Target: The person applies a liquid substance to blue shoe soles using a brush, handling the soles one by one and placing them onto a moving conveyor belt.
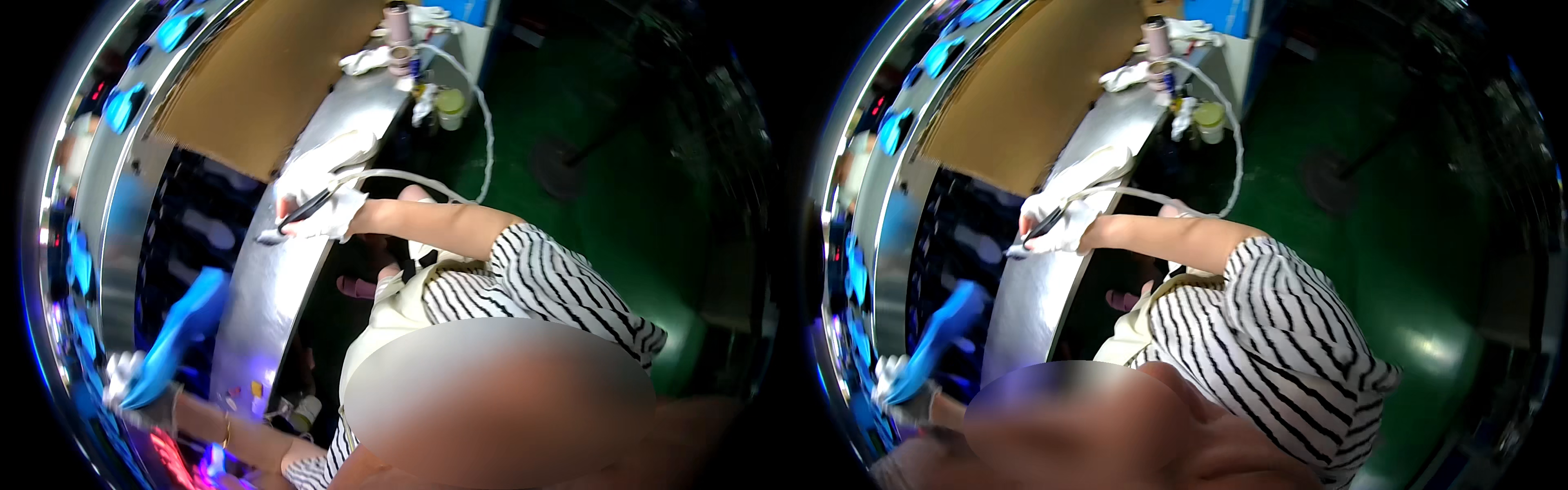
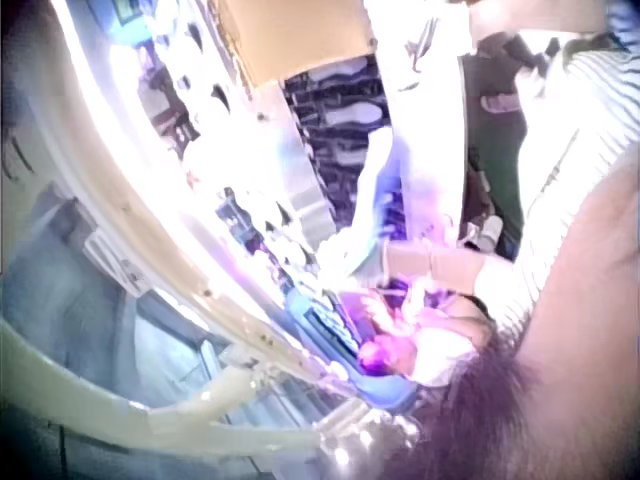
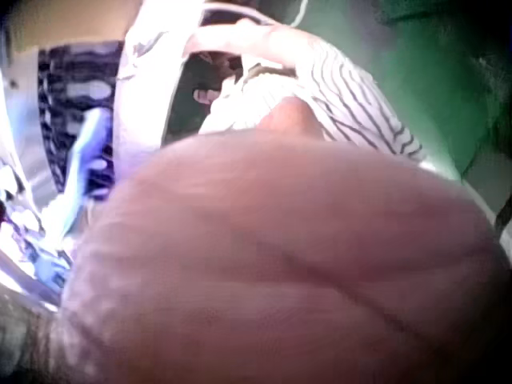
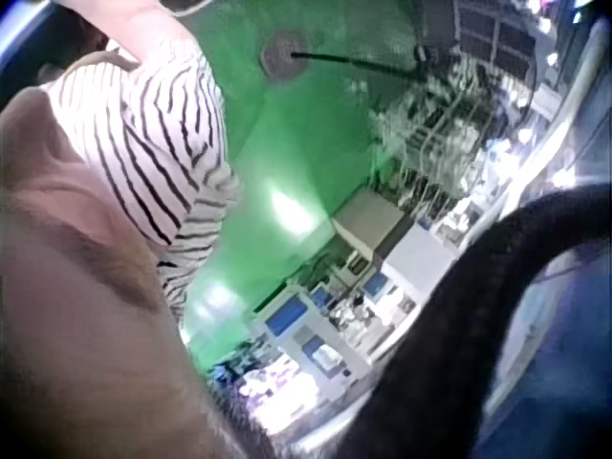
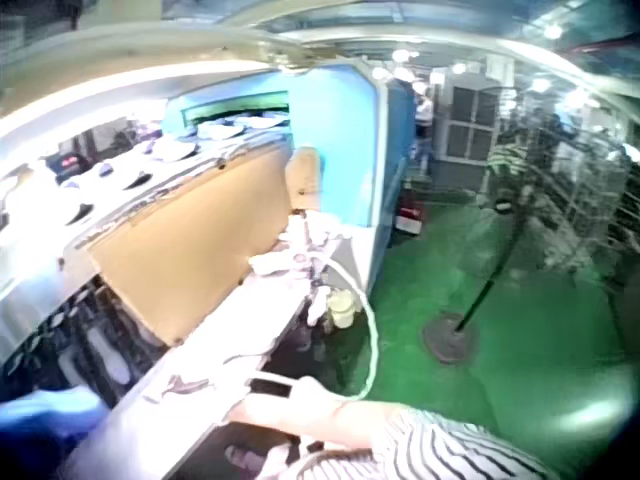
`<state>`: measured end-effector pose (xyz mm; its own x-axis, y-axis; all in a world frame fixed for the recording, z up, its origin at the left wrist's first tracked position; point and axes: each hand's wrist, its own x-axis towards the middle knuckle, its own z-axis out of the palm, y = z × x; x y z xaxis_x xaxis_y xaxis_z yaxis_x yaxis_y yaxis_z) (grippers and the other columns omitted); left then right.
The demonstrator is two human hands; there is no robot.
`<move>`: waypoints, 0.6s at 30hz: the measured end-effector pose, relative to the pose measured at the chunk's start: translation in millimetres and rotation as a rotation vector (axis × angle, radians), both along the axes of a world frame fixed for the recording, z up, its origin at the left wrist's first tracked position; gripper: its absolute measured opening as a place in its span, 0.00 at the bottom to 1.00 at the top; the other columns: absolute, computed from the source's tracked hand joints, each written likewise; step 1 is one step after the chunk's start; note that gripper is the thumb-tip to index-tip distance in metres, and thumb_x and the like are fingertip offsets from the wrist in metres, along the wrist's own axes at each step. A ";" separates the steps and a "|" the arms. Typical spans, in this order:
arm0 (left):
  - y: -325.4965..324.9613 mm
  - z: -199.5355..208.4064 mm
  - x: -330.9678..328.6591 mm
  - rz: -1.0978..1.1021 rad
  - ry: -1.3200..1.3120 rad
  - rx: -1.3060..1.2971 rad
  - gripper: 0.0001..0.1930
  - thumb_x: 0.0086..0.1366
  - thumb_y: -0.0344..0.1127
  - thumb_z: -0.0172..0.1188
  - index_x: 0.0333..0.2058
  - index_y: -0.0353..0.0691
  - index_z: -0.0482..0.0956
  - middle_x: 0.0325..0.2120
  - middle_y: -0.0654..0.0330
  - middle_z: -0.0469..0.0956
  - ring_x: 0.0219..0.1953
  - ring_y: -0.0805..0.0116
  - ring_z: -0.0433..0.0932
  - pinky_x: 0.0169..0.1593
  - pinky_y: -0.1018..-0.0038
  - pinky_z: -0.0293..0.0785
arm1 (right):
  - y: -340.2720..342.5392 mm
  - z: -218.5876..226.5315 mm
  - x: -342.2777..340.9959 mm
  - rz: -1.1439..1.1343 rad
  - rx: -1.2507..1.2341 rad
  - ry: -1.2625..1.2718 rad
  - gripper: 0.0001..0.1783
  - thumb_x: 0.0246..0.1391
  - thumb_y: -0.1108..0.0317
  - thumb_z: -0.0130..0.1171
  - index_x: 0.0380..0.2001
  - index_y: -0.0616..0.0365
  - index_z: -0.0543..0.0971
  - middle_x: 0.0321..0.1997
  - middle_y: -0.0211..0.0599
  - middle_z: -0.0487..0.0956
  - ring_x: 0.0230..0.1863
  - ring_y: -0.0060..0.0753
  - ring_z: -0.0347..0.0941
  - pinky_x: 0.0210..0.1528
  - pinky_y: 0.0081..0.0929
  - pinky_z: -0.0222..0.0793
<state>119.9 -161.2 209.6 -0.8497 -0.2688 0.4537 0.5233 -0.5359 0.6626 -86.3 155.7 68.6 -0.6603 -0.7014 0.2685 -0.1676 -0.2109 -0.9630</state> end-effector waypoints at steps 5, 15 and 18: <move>128.3 -85.5 -57.1 0.689 -0.531 0.176 0.21 0.61 0.46 0.51 0.30 0.27 0.73 0.22 0.58 0.73 0.19 0.72 0.66 0.26 0.80 0.64 | -0.3 -17.2 8.0 0.053 -0.181 -0.180 0.06 0.47 0.71 0.61 0.27 0.57 0.73 0.23 0.27 0.73 0.26 0.18 0.68 0.29 0.19 0.66; 152.4 -182.1 -37.4 -0.383 -0.257 0.748 0.46 0.53 0.75 0.37 0.58 0.41 0.58 0.53 0.45 0.65 0.55 0.39 0.63 0.57 0.39 0.55 | -30.3 -12.5 29.1 0.075 0.117 -0.093 0.09 0.45 0.77 0.61 0.29 0.58 0.72 0.26 0.29 0.73 0.29 0.18 0.69 0.33 0.18 0.66; 154.3 -192.2 -47.4 -0.152 -0.278 0.646 0.41 0.57 0.73 0.36 0.53 0.42 0.65 0.48 0.50 0.70 0.50 0.52 0.71 0.55 0.52 0.67 | -48.9 -12.0 24.0 0.050 -0.039 0.064 0.09 0.45 0.78 0.61 0.31 0.59 0.72 0.27 0.31 0.75 0.28 0.20 0.71 0.34 0.18 0.68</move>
<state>72.5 -6.8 17.3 -0.9599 -0.2802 0.0051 0.2699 -0.9193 0.2865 -62.2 106.9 56.6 -0.6049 -0.7215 0.3369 -0.2168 -0.2579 -0.9415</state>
